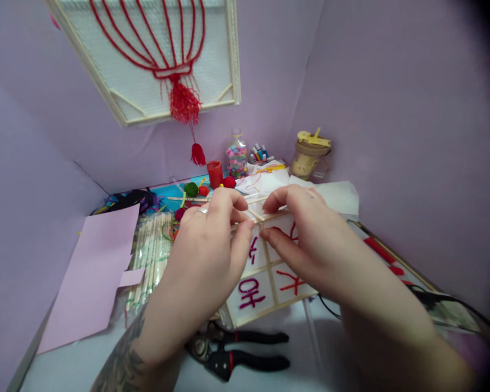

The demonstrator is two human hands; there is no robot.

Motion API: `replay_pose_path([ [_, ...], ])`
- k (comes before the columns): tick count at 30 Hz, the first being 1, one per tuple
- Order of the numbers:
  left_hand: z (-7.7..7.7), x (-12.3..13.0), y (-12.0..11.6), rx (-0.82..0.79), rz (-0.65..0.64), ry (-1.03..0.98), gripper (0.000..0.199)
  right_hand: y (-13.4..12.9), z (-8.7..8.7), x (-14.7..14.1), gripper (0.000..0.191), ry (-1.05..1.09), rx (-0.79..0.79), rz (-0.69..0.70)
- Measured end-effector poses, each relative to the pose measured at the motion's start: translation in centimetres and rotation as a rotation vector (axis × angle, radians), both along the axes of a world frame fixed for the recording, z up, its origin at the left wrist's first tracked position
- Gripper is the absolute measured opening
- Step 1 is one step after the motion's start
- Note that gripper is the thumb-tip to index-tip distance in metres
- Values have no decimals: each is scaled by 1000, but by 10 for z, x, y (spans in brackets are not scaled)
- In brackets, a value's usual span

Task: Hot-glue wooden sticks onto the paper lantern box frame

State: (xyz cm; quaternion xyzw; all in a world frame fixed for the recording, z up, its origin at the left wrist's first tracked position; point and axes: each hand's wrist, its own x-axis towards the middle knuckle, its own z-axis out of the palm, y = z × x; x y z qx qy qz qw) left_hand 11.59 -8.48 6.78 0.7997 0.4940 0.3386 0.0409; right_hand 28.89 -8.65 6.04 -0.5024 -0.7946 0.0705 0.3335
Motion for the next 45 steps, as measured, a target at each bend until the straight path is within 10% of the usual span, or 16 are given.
replay_pose_path([
  [45, -3, -2, 1, 17, 5, 5, 20, 2, -5, -2, 18, 23, -32, 9],
])
